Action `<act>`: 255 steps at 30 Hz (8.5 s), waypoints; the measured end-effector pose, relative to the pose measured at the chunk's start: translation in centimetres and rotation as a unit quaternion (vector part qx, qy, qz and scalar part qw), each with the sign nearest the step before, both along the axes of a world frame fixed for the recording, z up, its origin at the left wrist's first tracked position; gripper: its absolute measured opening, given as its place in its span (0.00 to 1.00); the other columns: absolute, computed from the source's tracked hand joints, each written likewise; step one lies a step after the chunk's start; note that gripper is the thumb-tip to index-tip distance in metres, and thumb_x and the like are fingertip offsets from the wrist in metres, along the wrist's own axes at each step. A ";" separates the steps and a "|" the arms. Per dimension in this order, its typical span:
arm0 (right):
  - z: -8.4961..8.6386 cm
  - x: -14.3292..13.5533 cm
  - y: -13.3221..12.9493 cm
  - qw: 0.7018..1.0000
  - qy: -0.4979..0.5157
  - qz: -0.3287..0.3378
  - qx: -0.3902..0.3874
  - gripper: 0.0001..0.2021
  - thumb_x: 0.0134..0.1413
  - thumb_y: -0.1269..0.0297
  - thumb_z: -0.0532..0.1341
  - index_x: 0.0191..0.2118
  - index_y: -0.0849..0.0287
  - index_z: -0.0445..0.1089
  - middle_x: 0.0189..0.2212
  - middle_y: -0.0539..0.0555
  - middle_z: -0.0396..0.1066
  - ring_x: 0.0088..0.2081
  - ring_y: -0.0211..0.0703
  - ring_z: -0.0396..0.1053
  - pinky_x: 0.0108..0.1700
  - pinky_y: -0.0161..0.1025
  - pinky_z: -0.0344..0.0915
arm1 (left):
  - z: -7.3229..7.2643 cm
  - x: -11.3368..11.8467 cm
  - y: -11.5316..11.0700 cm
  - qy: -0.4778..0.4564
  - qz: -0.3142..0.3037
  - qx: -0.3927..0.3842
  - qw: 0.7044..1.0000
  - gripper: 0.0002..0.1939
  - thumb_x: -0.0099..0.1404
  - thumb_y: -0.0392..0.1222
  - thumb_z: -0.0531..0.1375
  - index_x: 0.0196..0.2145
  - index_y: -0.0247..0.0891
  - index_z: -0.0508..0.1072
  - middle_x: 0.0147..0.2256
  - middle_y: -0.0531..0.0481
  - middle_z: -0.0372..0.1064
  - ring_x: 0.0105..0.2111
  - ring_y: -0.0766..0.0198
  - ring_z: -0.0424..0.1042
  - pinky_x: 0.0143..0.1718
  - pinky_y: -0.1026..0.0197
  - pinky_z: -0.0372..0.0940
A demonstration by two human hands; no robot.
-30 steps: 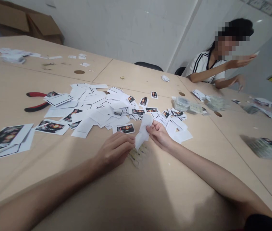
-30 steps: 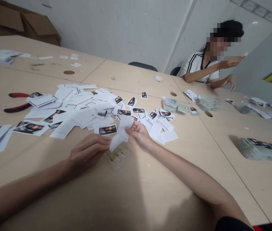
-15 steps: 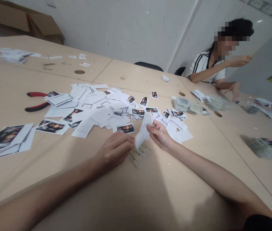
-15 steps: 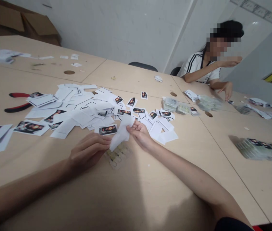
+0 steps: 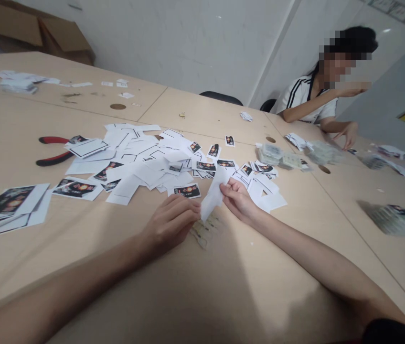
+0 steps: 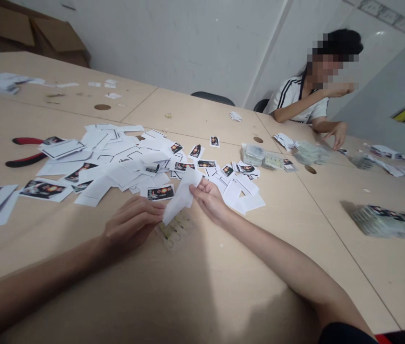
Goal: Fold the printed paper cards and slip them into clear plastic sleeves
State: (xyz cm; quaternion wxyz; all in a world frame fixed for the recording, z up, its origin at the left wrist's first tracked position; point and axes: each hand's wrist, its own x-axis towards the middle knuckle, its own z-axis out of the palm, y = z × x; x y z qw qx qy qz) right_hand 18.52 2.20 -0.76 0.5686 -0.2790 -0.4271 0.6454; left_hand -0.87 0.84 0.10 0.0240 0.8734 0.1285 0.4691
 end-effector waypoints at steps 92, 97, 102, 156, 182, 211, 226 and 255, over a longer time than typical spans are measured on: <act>0.7 -0.2 -2.4 0.706 -0.500 0.033 0.501 0.23 0.54 0.67 0.50 0.56 0.59 0.47 0.53 0.61 0.52 0.54 0.42 0.51 0.52 0.43 0.57 | 0.7 0.6 -0.1 -0.006 -0.022 -0.373 0.928 0.20 0.56 0.26 0.50 0.45 0.42 0.58 0.42 0.48 0.55 0.44 0.64 0.60 0.40 0.62 0.66; 0.9 -0.1 -2.6 0.717 -0.512 0.043 0.471 0.25 0.54 0.67 0.50 0.57 0.60 0.43 0.52 0.60 0.54 0.54 0.41 0.52 0.52 0.43 0.56 | 0.4 0.6 -0.1 -0.006 -0.036 -0.391 0.920 0.21 0.56 0.27 0.51 0.46 0.43 0.58 0.43 0.49 0.56 0.44 0.64 0.60 0.43 0.60 0.65; 1.0 0.0 -2.5 0.731 -0.504 0.042 0.458 0.27 0.52 0.66 0.52 0.57 0.60 0.42 0.53 0.60 0.52 0.55 0.43 0.50 0.53 0.43 0.55 | 0.0 0.7 0.0 -0.056 -0.089 -0.474 0.874 0.20 0.57 0.30 0.53 0.47 0.43 0.57 0.45 0.48 0.56 0.46 0.61 0.60 0.46 0.56 0.62; 0.5 0.2 -3.0 0.750 -0.472 -0.138 0.442 0.24 0.51 0.71 0.54 0.54 0.51 0.51 0.48 0.54 0.61 0.44 0.41 0.64 0.42 0.40 0.67 | -0.2 0.7 0.7 -0.118 -0.116 -0.549 0.820 0.16 0.53 0.34 0.59 0.40 0.39 0.60 0.41 0.47 0.59 0.45 0.59 0.62 0.46 0.53 0.61; 0.0 0.3 -2.0 0.882 -0.365 -0.177 0.240 0.23 0.46 0.62 0.60 0.50 0.53 0.57 0.45 0.55 0.63 0.27 0.35 0.68 0.37 0.41 0.67 | 0.9 -0.4 1.2 0.269 -0.019 -0.195 0.943 0.16 0.55 0.44 0.57 0.43 0.42 0.65 0.55 0.44 0.53 0.57 0.51 0.43 0.54 0.40 0.26; 1.1 0.1 -2.2 0.817 -0.441 0.005 0.372 0.18 0.46 0.69 0.59 0.46 0.58 0.62 0.42 0.56 0.66 0.44 0.40 0.64 0.42 0.39 0.65 | 1.3 -0.7 1.2 0.279 0.035 -0.263 0.923 0.23 0.59 0.37 0.47 0.53 0.35 0.52 0.54 0.44 0.54 0.54 0.58 0.53 0.57 0.47 0.36; 1.1 -0.1 -2.5 0.805 -0.437 -0.001 0.401 0.17 0.49 0.69 0.57 0.47 0.57 0.60 0.43 0.55 0.66 0.45 0.39 0.63 0.44 0.40 0.65 | 2.1 -0.4 0.9 0.250 -0.033 -0.326 0.911 0.18 0.61 0.37 0.48 0.51 0.41 0.56 0.46 0.48 0.63 0.44 0.60 0.63 0.44 0.58 0.57; 0.7 0.0 -2.8 0.760 -0.472 -0.006 0.447 0.17 0.50 0.67 0.55 0.48 0.57 0.57 0.43 0.55 0.65 0.47 0.39 0.62 0.45 0.39 0.63 | 1.9 -0.4 1.1 0.244 -0.053 -0.347 0.904 0.22 0.59 0.30 0.46 0.52 0.39 0.54 0.48 0.46 0.61 0.46 0.60 0.61 0.46 0.58 0.57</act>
